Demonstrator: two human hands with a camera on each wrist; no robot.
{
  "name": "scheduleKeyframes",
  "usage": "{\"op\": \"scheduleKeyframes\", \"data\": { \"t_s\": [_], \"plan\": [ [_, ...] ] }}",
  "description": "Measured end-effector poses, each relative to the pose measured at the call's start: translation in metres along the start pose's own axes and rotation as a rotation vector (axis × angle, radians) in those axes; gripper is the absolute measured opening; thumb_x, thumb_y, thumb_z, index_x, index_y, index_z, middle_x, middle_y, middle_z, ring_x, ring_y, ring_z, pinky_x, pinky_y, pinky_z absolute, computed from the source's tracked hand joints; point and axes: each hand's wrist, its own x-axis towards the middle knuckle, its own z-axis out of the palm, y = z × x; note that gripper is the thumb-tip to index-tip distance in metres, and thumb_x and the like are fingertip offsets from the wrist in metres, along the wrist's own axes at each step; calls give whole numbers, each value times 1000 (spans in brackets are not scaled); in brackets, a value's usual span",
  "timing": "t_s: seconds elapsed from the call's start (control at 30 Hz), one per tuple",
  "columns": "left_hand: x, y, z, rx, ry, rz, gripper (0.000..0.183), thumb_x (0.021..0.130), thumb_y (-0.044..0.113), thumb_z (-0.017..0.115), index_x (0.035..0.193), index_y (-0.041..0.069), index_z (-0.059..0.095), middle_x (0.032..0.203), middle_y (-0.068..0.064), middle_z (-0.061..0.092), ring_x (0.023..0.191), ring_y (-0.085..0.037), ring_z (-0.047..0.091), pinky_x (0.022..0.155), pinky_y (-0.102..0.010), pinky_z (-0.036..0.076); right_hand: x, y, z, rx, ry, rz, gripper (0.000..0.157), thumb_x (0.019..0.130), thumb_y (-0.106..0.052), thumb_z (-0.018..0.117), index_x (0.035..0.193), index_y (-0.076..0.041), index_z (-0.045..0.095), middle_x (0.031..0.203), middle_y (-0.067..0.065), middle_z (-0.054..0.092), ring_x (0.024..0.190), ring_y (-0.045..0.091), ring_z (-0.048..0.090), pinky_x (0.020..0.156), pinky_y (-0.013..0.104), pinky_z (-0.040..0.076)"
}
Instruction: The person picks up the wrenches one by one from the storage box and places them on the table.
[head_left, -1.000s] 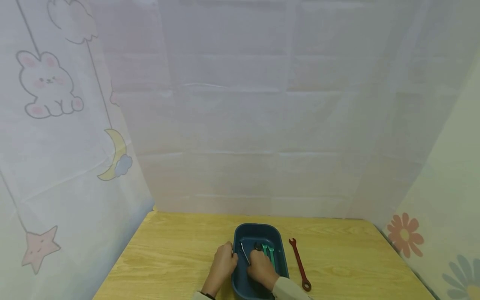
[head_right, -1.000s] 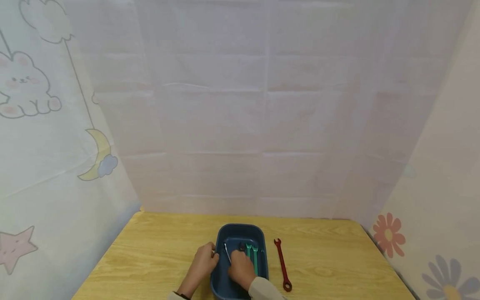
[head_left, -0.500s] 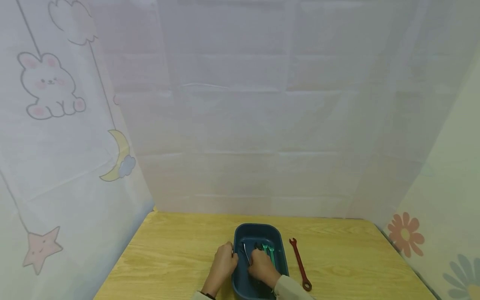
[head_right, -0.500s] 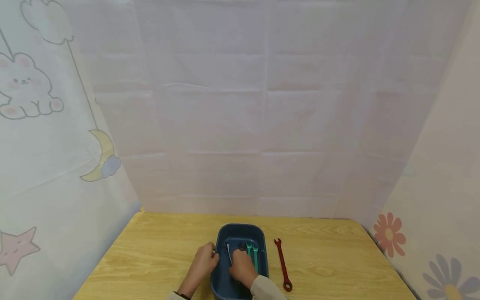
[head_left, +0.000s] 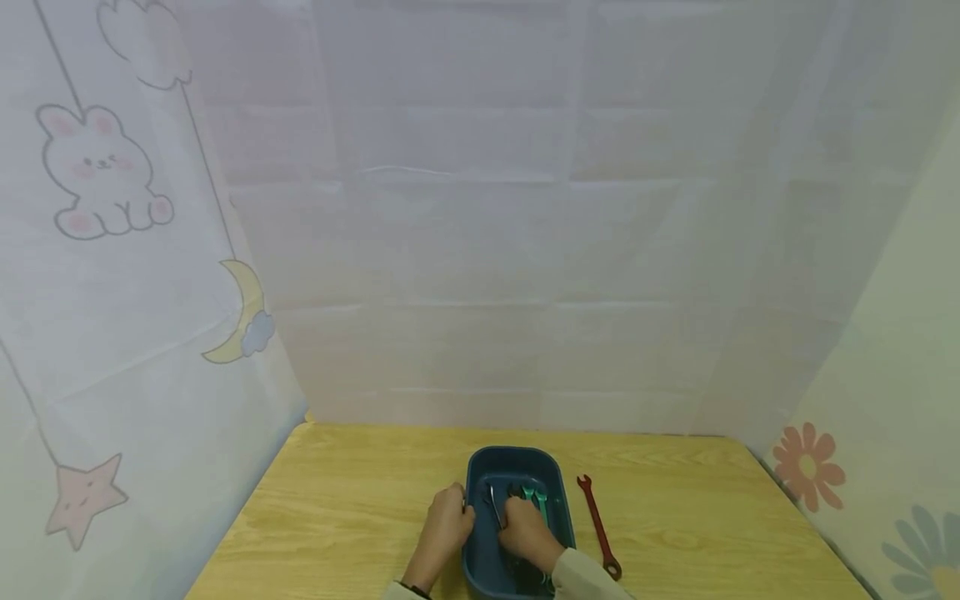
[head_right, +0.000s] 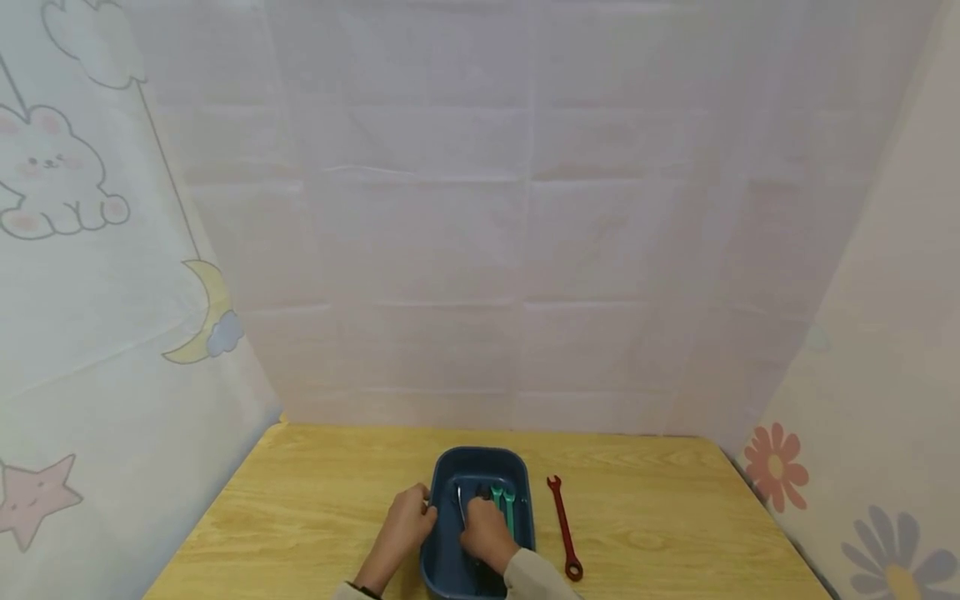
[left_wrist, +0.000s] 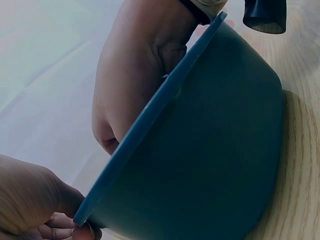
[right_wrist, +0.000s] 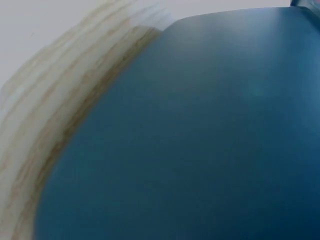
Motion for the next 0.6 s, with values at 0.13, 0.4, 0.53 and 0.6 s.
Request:
{"op": "scheduleKeyframes", "data": {
  "t_s": [0.13, 0.4, 0.53, 0.6],
  "plan": [
    [0, 0, 0, -7, -9, -8, 12, 77, -2, 52, 71, 6, 46, 60, 2, 39, 47, -9, 38, 40, -22, 30, -3, -3, -3, 15, -2, -14, 33, 61, 9, 54, 49, -14, 33, 46, -9, 25, 40, 7, 23, 38, 22, 20],
    [2, -1, -1, -2, 1, 3, 10, 76, -2, 53, 72, 5, 47, 60, 1, 41, 47, -10, 39, 40, -22, 31, -5, -9, -10, 45, 23, -73, 36, 59, 8, 52, 47, -16, 28, 44, -13, 18, 38, 4, 16, 37, 20, 16],
    [1, -1, 0, -7, -12, -13, 10, 77, -2, 53, 72, 4, 47, 60, 1, 41, 48, -10, 39, 40, -22, 32, -5, -10, -10, 66, 9, -69, 38, 60, 9, 50, 46, -17, 26, 43, -13, 15, 38, 3, 13, 37, 19, 13],
    [1, -1, 0, -5, -11, -15, 10, 77, -2, 53, 72, 5, 47, 60, 0, 41, 48, -10, 39, 40, -23, 31, -5, -10, -9, 70, 3, -48, 38, 60, 10, 50, 46, -17, 27, 44, -13, 15, 38, 4, 13, 38, 20, 13]
  ]
}}
